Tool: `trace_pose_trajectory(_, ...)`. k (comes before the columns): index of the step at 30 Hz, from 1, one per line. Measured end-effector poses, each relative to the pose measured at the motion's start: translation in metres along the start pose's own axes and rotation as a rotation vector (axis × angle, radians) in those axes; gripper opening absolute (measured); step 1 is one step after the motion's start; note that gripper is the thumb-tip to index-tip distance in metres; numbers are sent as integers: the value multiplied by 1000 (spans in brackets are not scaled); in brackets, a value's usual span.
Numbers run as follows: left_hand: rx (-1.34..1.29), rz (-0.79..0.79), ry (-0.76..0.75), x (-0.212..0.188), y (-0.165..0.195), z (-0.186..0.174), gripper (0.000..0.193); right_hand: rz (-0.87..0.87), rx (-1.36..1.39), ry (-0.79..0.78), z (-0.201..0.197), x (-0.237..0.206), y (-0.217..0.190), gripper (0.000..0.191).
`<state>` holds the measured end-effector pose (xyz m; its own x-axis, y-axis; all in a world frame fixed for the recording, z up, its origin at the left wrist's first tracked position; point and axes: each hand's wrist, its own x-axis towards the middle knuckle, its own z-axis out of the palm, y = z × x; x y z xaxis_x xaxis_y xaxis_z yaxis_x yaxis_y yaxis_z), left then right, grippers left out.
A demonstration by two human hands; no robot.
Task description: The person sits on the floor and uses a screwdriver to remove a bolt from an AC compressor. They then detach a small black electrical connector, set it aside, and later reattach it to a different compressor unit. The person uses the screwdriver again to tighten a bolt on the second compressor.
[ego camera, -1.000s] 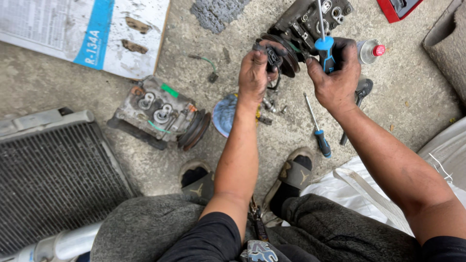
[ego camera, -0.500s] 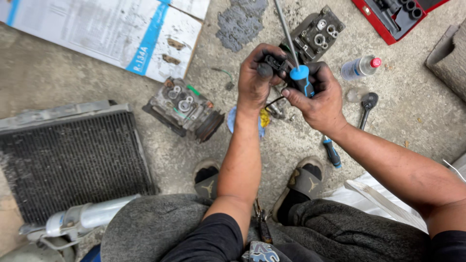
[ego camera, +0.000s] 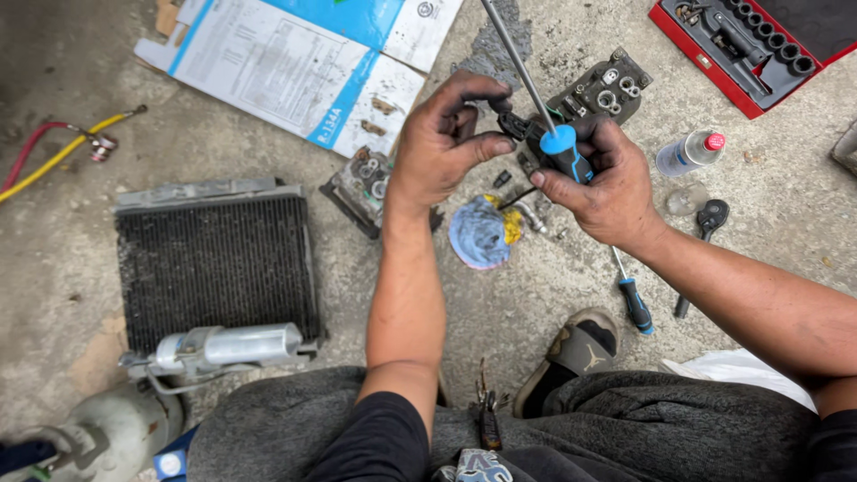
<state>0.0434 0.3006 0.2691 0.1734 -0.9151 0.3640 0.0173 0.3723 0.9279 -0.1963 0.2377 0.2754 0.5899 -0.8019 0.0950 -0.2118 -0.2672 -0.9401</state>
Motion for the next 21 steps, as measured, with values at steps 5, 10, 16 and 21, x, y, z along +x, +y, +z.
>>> trace_pose_trajectory(5, 237, 137, -134, 12, 57, 12, 34, -2, 227, -48, -17, -14, -15, 44)
trace_pose_trajectory(10, 348, 197, -222, 21, 102, 38, 31, -77, 387, -31, -43, -33, -28, 43)
trace_pose_trajectory(16, 405, 250, -297, 18, 134, 71, 34, -169, 491, 69, -71, -56, -34, 42)
trace_pose_trajectory(21, 154, 208, -124, 3, 123, 111, 36, -314, 307, 196, -86, -60, -37, 44)
